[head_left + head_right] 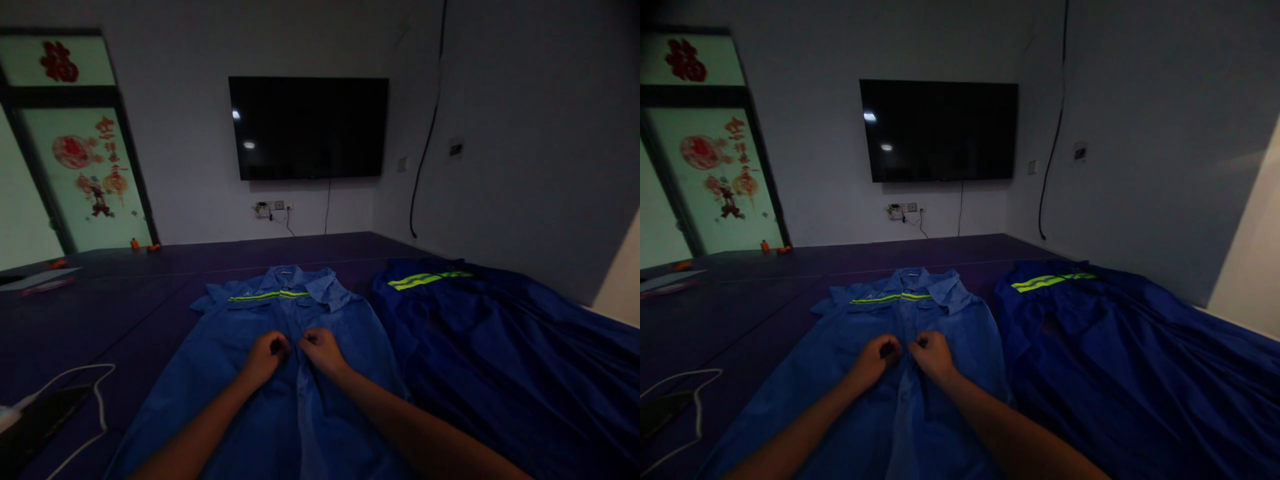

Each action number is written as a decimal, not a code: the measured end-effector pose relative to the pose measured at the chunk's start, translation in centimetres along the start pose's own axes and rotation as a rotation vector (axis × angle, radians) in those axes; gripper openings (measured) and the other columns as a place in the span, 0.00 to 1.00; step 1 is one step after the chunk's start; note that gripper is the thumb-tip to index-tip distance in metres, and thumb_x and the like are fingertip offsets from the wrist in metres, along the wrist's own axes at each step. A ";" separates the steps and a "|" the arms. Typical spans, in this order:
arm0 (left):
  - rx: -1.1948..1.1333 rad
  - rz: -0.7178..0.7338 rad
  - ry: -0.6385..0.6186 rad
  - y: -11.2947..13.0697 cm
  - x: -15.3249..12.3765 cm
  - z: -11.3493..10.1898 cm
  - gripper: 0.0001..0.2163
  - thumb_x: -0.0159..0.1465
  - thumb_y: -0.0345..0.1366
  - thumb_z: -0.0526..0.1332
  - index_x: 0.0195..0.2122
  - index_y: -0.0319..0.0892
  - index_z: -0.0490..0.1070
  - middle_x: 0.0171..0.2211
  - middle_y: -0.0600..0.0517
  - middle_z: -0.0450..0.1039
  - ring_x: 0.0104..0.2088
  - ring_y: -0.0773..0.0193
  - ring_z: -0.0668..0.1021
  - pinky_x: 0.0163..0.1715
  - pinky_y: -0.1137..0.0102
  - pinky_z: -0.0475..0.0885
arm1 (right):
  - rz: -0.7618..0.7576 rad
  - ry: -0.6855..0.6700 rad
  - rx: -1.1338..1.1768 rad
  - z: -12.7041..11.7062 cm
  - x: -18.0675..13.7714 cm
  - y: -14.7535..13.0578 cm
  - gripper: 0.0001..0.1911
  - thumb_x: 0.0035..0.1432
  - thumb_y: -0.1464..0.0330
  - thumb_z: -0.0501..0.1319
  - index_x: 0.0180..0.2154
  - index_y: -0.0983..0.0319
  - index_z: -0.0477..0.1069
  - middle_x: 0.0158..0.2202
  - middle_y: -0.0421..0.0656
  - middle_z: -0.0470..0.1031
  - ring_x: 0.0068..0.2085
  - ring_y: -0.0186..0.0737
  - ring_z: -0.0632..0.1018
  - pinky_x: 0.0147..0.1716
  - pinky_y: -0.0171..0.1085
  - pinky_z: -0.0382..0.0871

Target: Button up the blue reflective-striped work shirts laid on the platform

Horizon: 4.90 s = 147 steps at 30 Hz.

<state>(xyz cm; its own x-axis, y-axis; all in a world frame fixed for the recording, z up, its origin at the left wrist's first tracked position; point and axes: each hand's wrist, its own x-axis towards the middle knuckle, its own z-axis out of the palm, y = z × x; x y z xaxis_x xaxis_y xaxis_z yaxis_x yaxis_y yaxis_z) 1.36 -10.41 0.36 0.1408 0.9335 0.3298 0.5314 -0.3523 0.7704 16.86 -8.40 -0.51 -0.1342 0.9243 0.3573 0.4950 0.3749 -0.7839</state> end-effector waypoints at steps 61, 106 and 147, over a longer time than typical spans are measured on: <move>-0.081 0.029 0.049 1.1 -0.7 -0.3 0.12 0.56 0.43 0.54 0.26 0.40 0.70 0.25 0.51 0.73 0.29 0.63 0.74 0.30 0.71 0.67 | -0.057 -0.134 -0.024 0.1 -0.3 0.1 0.05 0.46 0.69 0.59 0.26 0.63 0.74 0.26 0.41 0.76 0.27 0.34 0.74 0.25 0.29 0.62; 0.243 -0.007 0.073 1.2 -0.9 -0.1 0.08 0.54 0.30 0.55 0.26 0.39 0.74 0.26 0.50 0.74 0.28 0.65 0.74 0.29 0.73 0.64 | -0.127 -0.148 -0.261 -0.6 -1.1 -1.4 0.05 0.47 0.69 0.58 0.26 0.58 0.74 0.27 0.38 0.77 0.28 0.34 0.75 0.25 0.29 0.60; 0.396 -0.043 -0.048 1.1 -0.9 -0.2 0.06 0.53 0.27 0.55 0.29 0.40 0.71 0.26 0.53 0.72 0.27 0.68 0.72 0.26 0.76 0.61 | -0.045 -0.166 -0.345 -0.9 -1.5 -2.4 0.09 0.47 0.69 0.57 0.30 0.58 0.74 0.28 0.37 0.77 0.30 0.32 0.75 0.26 0.28 0.59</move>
<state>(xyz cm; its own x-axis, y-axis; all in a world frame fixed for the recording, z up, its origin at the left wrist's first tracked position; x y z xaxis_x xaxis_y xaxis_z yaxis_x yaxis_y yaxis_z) 1.64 -11.61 1.01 0.1452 0.9523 0.2685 0.8173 -0.2684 0.5099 16.63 -10.73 1.27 -0.2859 0.9169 0.2784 0.7414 0.3957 -0.5420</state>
